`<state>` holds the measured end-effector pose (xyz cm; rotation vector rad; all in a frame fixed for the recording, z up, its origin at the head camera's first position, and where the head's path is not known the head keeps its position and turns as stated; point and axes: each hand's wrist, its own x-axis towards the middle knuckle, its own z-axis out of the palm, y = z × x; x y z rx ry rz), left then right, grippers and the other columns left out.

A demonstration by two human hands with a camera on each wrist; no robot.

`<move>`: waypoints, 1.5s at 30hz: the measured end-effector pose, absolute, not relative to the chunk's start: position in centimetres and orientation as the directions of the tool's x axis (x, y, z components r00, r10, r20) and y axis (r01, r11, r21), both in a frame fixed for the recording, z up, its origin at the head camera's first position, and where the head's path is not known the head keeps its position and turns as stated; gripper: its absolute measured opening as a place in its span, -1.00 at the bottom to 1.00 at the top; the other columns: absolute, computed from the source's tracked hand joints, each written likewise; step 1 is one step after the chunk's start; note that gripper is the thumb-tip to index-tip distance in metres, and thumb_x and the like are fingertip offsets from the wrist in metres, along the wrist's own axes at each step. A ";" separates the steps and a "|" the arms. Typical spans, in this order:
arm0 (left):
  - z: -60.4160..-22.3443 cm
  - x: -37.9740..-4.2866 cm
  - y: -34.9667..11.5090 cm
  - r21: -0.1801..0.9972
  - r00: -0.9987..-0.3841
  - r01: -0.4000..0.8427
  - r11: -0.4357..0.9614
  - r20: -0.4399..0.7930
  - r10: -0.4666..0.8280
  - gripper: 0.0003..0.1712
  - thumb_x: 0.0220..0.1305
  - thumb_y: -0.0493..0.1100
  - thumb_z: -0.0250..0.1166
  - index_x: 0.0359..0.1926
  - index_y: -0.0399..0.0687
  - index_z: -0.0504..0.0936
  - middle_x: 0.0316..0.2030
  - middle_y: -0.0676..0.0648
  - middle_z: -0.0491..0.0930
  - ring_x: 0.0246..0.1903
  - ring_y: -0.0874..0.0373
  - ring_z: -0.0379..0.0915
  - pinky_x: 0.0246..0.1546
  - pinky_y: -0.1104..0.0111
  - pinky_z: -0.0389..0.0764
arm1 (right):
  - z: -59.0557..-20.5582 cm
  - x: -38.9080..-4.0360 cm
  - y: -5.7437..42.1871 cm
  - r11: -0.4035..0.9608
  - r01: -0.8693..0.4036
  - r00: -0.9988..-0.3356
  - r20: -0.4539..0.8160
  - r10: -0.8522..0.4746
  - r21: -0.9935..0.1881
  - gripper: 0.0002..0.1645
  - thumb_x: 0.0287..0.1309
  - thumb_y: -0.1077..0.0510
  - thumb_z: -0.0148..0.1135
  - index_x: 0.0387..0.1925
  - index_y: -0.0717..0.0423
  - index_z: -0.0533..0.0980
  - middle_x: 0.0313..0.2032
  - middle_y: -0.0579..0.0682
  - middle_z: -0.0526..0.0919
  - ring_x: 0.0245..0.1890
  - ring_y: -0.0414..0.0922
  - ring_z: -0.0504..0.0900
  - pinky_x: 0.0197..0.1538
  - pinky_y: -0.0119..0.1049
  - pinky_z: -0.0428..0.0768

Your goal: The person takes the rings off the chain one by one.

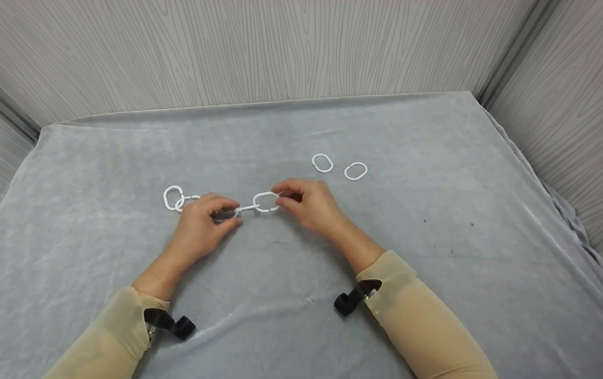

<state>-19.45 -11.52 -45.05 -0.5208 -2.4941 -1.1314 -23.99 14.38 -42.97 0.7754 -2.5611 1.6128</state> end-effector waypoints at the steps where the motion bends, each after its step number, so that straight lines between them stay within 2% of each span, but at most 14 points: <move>1: -45.0 -19.5 -11.5 0.639 -0.872 0.461 0.615 0.454 0.183 -0.76 0.11 -0.37 0.60 -0.16 -0.24 0.82 -0.23 -0.14 0.74 -0.19 -0.01 0.69 -0.10 0.17 0.67 | -43.0 -24.0 14.4 0.343 -0.416 -0.876 0.271 -0.399 -0.842 -0.78 0.25 0.35 0.48 -0.06 0.23 0.77 -0.20 0.05 0.82 -0.27 -0.23 0.67 -0.18 -0.49 0.59; 24: -45.0 -19.4 -11.5 0.651 -0.890 0.423 0.630 0.427 0.157 -0.93 0.22 -0.36 0.54 -0.28 -0.22 0.81 -0.29 -0.12 0.71 -0.24 0.03 0.69 -0.15 0.21 0.69 | -42.9 -23.9 14.4 0.337 -0.399 -0.880 0.252 -0.403 -0.853 -0.79 0.27 0.32 0.48 -0.06 0.25 0.76 -0.25 0.05 0.82 -0.30 -0.25 0.66 -0.21 -0.49 0.58; 35: -45.0 -19.4 -11.6 0.641 -0.873 0.449 0.622 0.465 0.150 -0.94 0.20 -0.37 0.53 -0.30 -0.20 0.81 -0.31 -0.11 0.71 -0.26 0.03 0.68 -0.16 0.19 0.68 | -42.9 -24.0 14.4 0.343 -0.409 -0.877 0.261 -0.403 -0.846 -0.79 0.26 0.31 0.50 -0.07 0.22 0.78 -0.22 0.04 0.82 -0.28 -0.23 0.66 -0.19 -0.50 0.57; 45: -44.9 -19.4 -11.6 0.626 -0.846 0.485 0.610 0.512 0.148 -0.93 0.21 -0.35 0.53 -0.28 -0.20 0.80 -0.28 -0.12 0.76 -0.25 0.02 0.70 -0.16 0.15 0.67 | -43.0 -24.0 14.4 0.331 -0.397 -0.883 0.257 -0.393 -0.856 -0.75 0.24 0.34 0.50 -0.04 0.29 0.76 -0.23 0.12 0.82 -0.26 -0.25 0.69 -0.17 -0.51 0.60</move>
